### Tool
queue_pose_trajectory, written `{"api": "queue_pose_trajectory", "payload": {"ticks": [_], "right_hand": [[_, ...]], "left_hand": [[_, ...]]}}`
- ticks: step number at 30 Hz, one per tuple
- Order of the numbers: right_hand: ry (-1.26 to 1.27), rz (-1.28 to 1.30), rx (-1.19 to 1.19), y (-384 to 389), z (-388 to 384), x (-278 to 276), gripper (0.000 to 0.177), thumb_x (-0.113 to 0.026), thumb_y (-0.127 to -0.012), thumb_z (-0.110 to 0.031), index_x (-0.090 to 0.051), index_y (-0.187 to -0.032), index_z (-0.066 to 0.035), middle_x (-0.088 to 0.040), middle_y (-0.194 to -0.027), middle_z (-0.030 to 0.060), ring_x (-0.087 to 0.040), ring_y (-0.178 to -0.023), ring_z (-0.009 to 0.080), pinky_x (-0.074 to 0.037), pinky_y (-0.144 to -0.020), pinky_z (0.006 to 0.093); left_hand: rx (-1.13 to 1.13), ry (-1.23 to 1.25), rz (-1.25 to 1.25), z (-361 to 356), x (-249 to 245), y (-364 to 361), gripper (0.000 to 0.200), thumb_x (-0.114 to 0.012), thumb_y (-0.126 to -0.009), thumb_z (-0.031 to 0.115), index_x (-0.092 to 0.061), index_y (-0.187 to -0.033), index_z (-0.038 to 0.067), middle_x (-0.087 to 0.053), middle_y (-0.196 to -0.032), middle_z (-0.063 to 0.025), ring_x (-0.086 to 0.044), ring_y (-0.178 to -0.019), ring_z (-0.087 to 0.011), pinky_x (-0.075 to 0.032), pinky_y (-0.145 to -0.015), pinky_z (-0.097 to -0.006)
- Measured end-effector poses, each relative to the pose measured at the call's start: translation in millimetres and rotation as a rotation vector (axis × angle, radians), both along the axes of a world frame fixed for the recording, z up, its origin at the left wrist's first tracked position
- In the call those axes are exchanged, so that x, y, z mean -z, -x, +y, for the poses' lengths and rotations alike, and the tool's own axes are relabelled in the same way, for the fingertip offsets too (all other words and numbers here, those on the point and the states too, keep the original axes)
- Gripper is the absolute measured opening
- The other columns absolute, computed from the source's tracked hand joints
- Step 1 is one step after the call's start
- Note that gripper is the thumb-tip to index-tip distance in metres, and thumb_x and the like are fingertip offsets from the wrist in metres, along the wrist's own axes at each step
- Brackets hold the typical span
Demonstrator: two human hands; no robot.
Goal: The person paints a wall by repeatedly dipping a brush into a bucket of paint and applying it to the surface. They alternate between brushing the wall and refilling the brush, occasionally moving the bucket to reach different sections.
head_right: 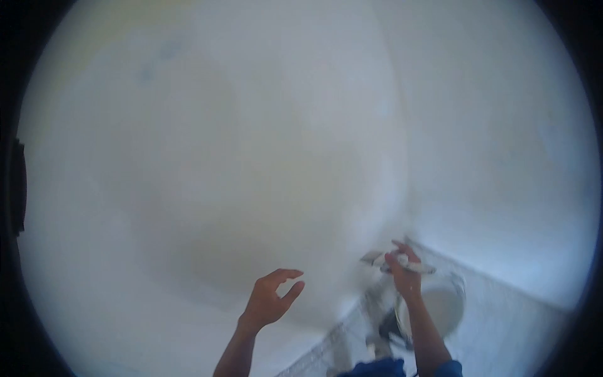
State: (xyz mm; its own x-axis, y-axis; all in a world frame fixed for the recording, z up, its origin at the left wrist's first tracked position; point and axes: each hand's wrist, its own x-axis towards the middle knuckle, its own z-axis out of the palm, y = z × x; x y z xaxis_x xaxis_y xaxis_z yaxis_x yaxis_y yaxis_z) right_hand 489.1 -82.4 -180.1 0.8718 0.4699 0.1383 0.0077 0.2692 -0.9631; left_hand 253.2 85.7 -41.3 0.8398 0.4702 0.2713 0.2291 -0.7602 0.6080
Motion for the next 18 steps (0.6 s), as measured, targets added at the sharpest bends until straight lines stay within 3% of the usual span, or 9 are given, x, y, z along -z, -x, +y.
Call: {"api": "queue_pose_trajectory", "payload": {"ticks": [1, 3, 4, 5, 6, 9, 11, 13, 18], "right_hand": [[0.112, 0.004, 0.114, 3.4, -20.8, 21.9, 0.039, -0.069, -0.083, -0.011, -0.059, -0.121, -0.005, -0.061, -0.088, 0.0044, -0.063, -0.073, 0.0123, -0.055, -0.063, 0.0275], [0.599, -0.35, 0.33, 9.1, -69.5, 68.9, 0.041, -0.069, -0.082, -0.017, -0.059, -0.12, -0.006, -0.061, -0.108, 0.0126, -0.06, -0.1, 0.025, -0.048, -0.087, 0.0357], [0.812, -0.408, 0.37, 6.5, -103.1, 93.5, 0.042, -0.069, -0.081, -0.023, -0.059, -0.119, -0.007, -0.057, -0.118, 0.0163, -0.055, -0.11, 0.0316, -0.044, -0.092, 0.039], [0.893, -0.453, 0.379, -1.8, -138.1, 110.9, 0.04, -0.069, -0.081, -0.025, -0.061, -0.116, -0.006, -0.06, -0.113, 0.0168, -0.057, -0.105, 0.032, -0.045, -0.09, 0.0392], [0.804, -0.297, 0.367, 8.2, -153.0, 110.9, 0.036, -0.069, -0.081, -0.024, -0.064, -0.11, -0.004, -0.063, -0.107, 0.0163, -0.059, -0.102, 0.0308, -0.046, -0.089, 0.0389], [0.797, -0.051, 0.389, 26.5, -182.0, 133.5, 0.034, -0.071, -0.079, -0.019, -0.066, -0.108, -0.003, -0.064, -0.101, 0.0149, -0.062, -0.095, 0.0282, -0.049, -0.083, 0.0361], [0.897, -0.167, 0.32, -32.1, -226.5, 164.4, 0.034, -0.071, -0.078, -0.017, -0.065, -0.109, -0.003, -0.064, -0.1, 0.014, -0.063, -0.093, 0.0272, -0.049, -0.083, 0.0347], [0.892, -0.178, 0.204, -41.1, -238.5, 169.3, 0.034, -0.071, -0.078, -0.016, -0.065, -0.109, -0.003, -0.064, -0.1, 0.013, -0.063, -0.092, 0.0265, -0.049, -0.082, 0.0344], [0.799, -0.172, 0.003, -57.1, -199.9, 258.5, 0.03, -0.071, -0.078, -0.015, -0.067, -0.107, -0.004, -0.066, -0.099, 0.0094, -0.064, -0.09, 0.0246, -0.049, -0.082, 0.0341]], "left_hand": [[0.07, 0.085, 0.018, 1.7, 28.7, -11.6, 0.027, -0.068, -0.087, 0.025, -0.066, -0.107, 0.006, -0.068, -0.107, -0.0111, -0.065, -0.098, -0.0247, -0.051, -0.084, -0.0348], [0.179, 0.195, 0.093, -2.3, 83.7, -33.2, 0.031, -0.069, -0.086, 0.026, -0.065, -0.109, 0.006, -0.068, -0.106, -0.0114, -0.065, -0.098, -0.0252, -0.051, -0.084, -0.035], [0.238, 0.261, 0.167, -21.2, 107.9, -46.7, 0.03, -0.065, -0.088, 0.025, -0.064, -0.109, 0.004, -0.064, -0.11, -0.0165, -0.062, -0.103, -0.0322, -0.048, -0.09, -0.0372], [0.329, 0.289, 0.178, -42.0, 149.2, -70.9, 0.033, -0.064, -0.088, 0.027, -0.062, -0.111, 0.004, -0.063, -0.113, -0.017, -0.06, -0.105, -0.0327, -0.047, -0.092, -0.0378], [0.38, 0.286, 0.205, -51.1, 176.7, -77.5, 0.036, -0.068, -0.085, 0.024, -0.062, -0.113, 0.004, -0.064, -0.111, -0.0167, -0.062, -0.103, -0.0318, -0.049, -0.089, -0.0378], [0.539, 0.314, 0.344, -79.5, 236.6, -84.0, 0.042, -0.063, -0.088, 0.027, -0.057, -0.119, 0.001, -0.057, -0.123, -0.0215, -0.052, -0.118, -0.0364, -0.04, -0.102, -0.0414], [0.614, 0.251, 0.389, -132.0, 295.9, -142.4, 0.049, -0.061, -0.088, 0.027, -0.051, -0.125, -0.004, -0.05, -0.131, -0.0241, -0.046, -0.125, -0.037, -0.038, -0.105, -0.0416], [0.643, 0.209, 0.432, -158.0, 306.1, -146.8, 0.051, -0.061, -0.087, 0.024, -0.049, -0.125, -0.008, -0.046, -0.133, -0.0256, -0.044, -0.126, -0.0373, -0.038, -0.105, -0.041], [0.666, 0.129, 0.543, -148.2, 357.4, -149.0, 0.052, -0.06, -0.087, 0.023, -0.048, -0.125, -0.011, -0.044, -0.134, -0.0287, -0.043, -0.127, -0.0389, -0.038, -0.106, -0.0407]]}}
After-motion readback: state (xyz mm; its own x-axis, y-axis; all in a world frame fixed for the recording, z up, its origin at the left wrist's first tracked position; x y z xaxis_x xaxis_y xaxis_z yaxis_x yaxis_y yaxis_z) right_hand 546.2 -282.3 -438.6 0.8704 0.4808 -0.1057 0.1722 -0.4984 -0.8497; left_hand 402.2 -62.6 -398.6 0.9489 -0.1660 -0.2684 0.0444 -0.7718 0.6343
